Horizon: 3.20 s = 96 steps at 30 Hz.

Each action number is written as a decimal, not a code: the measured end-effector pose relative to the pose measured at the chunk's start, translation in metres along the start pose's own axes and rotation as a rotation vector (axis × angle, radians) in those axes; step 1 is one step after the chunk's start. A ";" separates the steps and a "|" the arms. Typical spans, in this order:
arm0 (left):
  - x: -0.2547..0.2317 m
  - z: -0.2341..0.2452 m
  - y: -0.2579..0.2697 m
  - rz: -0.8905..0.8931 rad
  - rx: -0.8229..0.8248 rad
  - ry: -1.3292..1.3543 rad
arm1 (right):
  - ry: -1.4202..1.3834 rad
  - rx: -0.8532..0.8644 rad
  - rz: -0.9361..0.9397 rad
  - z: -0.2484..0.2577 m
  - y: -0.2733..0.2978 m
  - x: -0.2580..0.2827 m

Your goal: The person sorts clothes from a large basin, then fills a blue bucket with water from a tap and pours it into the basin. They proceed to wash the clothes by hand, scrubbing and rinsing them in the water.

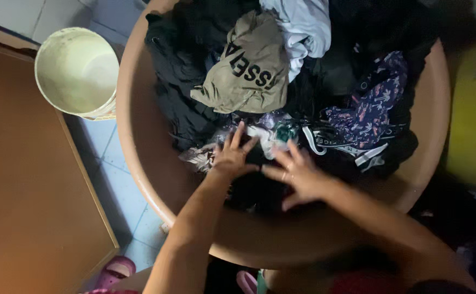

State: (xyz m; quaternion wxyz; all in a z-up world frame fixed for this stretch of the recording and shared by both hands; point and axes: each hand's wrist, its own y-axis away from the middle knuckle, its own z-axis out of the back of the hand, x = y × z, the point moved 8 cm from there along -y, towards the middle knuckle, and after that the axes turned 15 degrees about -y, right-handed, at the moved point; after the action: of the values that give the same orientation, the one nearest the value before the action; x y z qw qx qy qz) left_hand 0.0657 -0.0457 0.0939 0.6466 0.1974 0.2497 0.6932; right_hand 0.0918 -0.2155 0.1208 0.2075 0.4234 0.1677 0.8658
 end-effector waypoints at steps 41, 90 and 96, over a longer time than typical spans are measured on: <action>-0.006 -0.066 0.018 0.235 0.247 0.165 | -0.021 -0.364 -0.081 -0.046 -0.046 -0.070; -0.010 -0.048 -0.001 -0.128 -0.429 0.132 | -0.532 -0.402 -0.409 0.005 -0.118 -0.133; -0.046 -0.037 0.036 -0.219 -0.144 -0.185 | 0.201 -0.079 -0.037 -0.040 -0.025 -0.020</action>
State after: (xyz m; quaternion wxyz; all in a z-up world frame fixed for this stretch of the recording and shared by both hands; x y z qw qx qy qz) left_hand 0.0190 -0.0967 0.0878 0.7511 0.1850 0.1587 0.6136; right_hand 0.0763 -0.2080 0.0727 0.2219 0.3228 0.1614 0.9058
